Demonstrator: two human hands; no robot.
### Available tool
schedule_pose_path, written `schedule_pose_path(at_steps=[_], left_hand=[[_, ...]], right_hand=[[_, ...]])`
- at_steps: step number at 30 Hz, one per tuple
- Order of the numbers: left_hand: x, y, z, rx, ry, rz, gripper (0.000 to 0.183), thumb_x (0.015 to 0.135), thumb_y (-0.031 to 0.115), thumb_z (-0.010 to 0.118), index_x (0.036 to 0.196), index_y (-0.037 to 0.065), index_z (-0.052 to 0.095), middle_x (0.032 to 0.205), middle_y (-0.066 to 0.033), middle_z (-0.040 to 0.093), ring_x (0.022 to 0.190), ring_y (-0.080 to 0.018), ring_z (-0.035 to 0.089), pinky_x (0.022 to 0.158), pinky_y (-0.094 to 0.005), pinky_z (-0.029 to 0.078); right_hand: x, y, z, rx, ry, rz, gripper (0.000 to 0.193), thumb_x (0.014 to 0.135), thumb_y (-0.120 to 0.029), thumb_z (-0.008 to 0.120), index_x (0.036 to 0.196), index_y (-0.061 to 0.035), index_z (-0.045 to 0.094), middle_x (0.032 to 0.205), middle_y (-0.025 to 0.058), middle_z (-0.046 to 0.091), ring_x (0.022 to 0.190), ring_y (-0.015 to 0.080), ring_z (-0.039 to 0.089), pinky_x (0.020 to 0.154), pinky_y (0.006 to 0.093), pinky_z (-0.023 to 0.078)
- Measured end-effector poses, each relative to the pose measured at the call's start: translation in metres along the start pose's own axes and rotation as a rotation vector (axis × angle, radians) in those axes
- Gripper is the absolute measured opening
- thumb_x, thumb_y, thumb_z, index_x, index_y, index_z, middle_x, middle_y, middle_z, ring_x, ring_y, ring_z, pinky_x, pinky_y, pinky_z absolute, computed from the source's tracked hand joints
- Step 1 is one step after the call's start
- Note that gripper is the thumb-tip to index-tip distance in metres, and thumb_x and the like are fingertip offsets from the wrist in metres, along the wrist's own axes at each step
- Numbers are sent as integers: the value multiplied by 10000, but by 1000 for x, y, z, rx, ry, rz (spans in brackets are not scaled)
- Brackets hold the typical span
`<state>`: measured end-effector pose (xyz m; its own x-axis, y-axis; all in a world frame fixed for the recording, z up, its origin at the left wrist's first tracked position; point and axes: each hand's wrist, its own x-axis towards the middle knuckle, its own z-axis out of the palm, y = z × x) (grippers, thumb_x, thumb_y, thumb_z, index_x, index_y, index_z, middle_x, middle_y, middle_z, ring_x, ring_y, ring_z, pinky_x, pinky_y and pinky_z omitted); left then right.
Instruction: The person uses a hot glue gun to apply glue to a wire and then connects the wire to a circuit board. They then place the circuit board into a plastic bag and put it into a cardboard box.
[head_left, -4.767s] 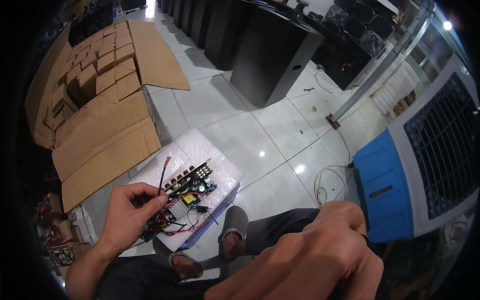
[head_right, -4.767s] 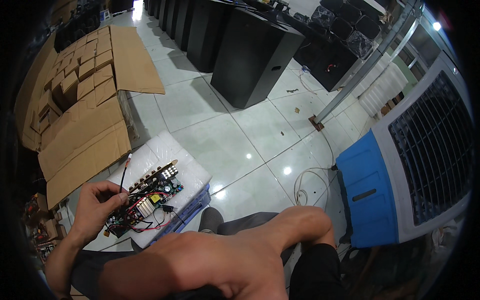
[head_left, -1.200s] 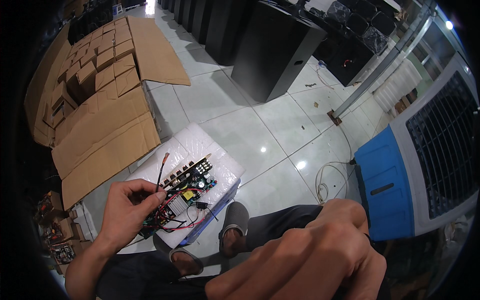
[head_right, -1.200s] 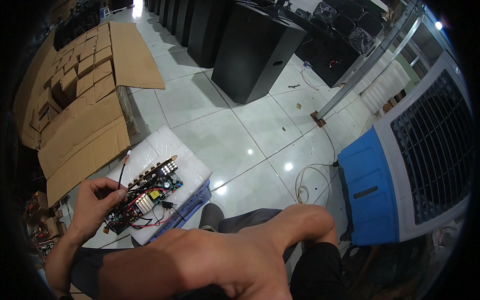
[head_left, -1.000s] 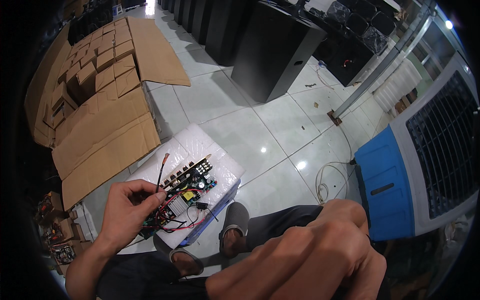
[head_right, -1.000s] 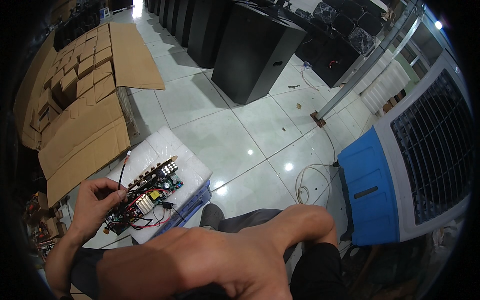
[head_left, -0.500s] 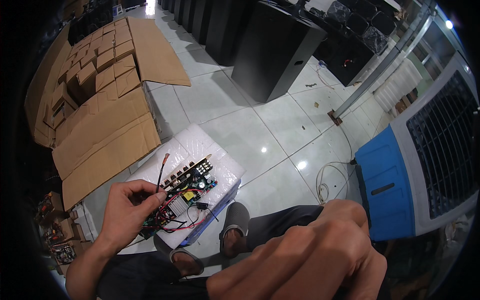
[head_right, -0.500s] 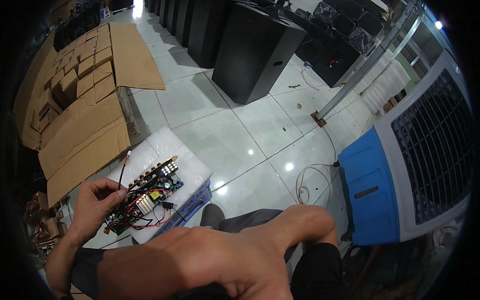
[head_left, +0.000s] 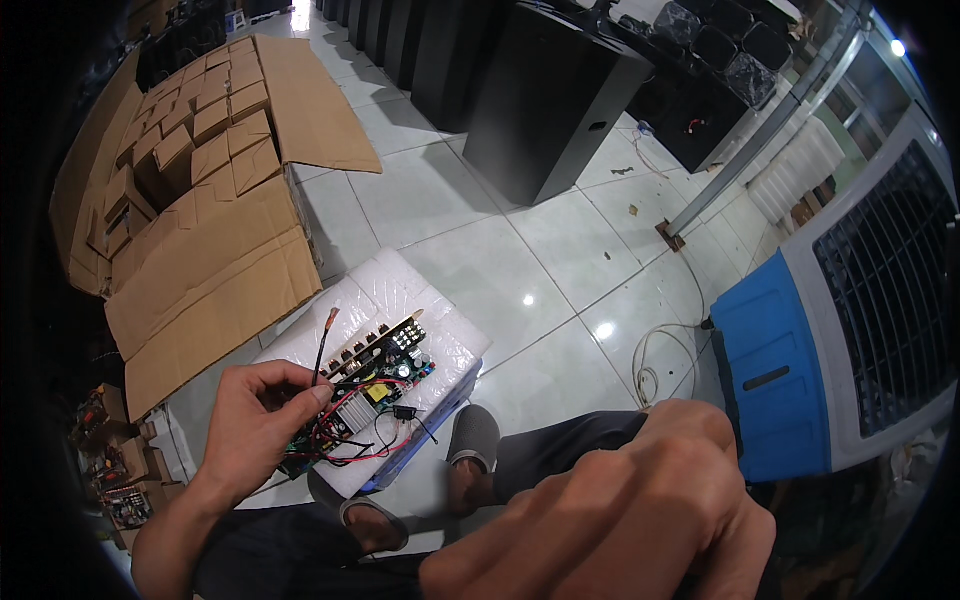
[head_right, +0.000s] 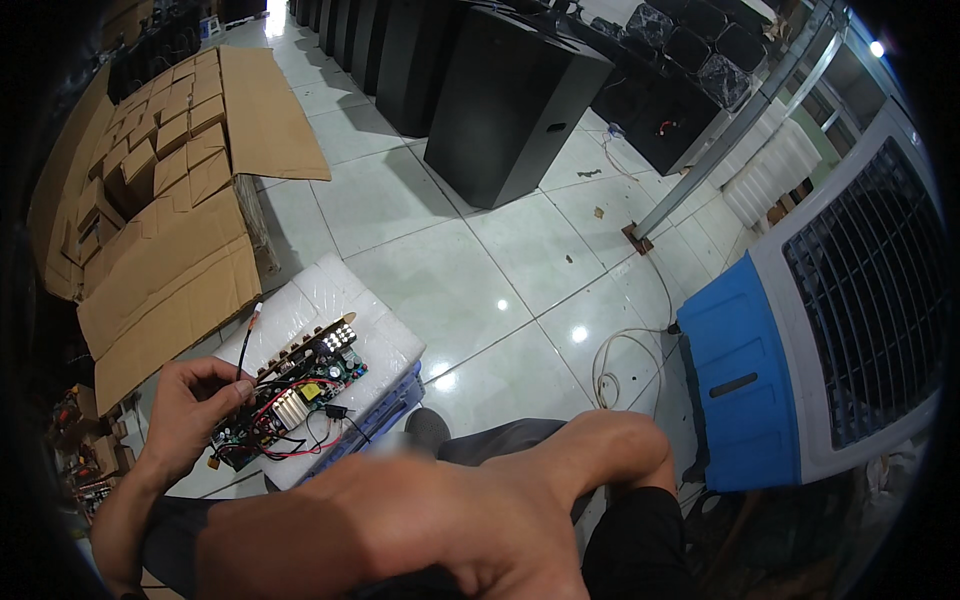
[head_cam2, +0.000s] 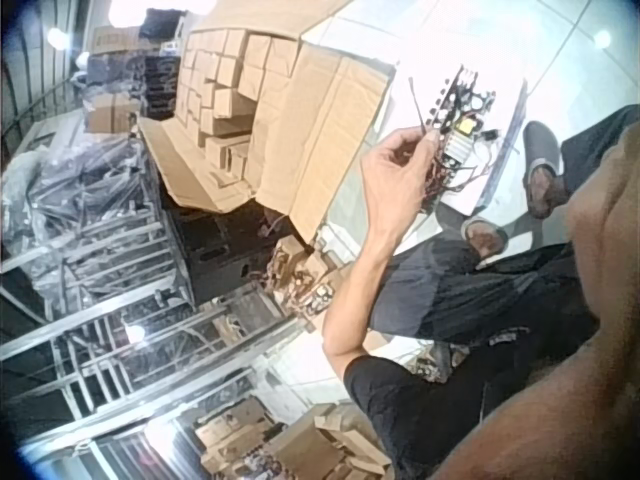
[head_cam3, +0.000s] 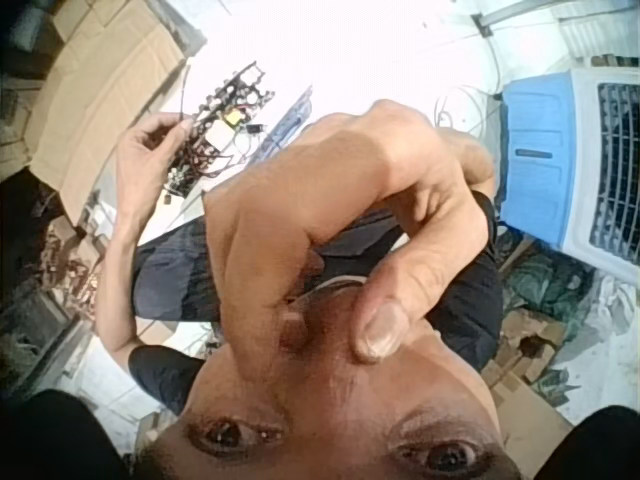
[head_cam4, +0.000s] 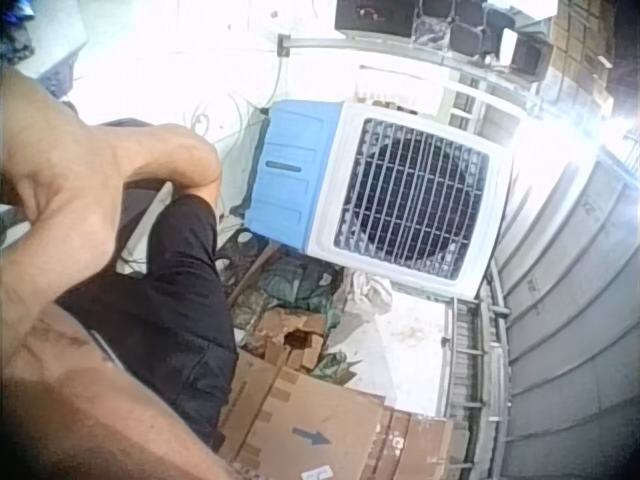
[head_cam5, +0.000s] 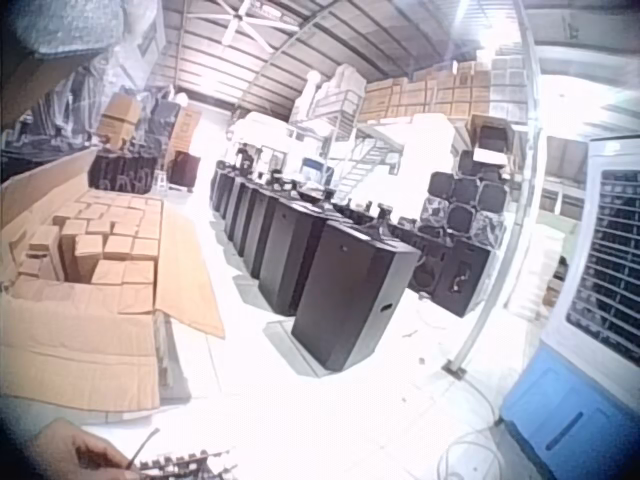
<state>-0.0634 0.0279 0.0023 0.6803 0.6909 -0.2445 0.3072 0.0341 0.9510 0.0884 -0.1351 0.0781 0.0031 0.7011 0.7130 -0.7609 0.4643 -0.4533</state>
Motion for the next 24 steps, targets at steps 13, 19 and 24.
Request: schedule_pose_path(at_steps=[13,19,24], left_hand=[[0,1,1,7,-5,2,149,907,77,697,950,-64,715,768,-31,686,685,-41,590,623,-211,466],[1,0,-3,99,-5,35,197,902,136,715,966,-50,722,795,-35,695,712,-54,590,650,-233,482],[-3,3,-6,56,-23,-19,217,903,164,713,961,-45,726,788,-19,690,702,-38,568,630,-231,467]], right_hand=[[3,-5,-27,-172,-209,-28,418,907,-195,712,1069,184,644,865,214,673,674,184,546,532,299,403],[11,-25,-22,-258,73,187,396,932,-255,677,1073,114,650,892,190,641,650,168,552,533,271,417],[22,-26,-52,-914,375,387,298,983,-236,566,992,56,628,701,84,556,573,107,505,492,240,384]])
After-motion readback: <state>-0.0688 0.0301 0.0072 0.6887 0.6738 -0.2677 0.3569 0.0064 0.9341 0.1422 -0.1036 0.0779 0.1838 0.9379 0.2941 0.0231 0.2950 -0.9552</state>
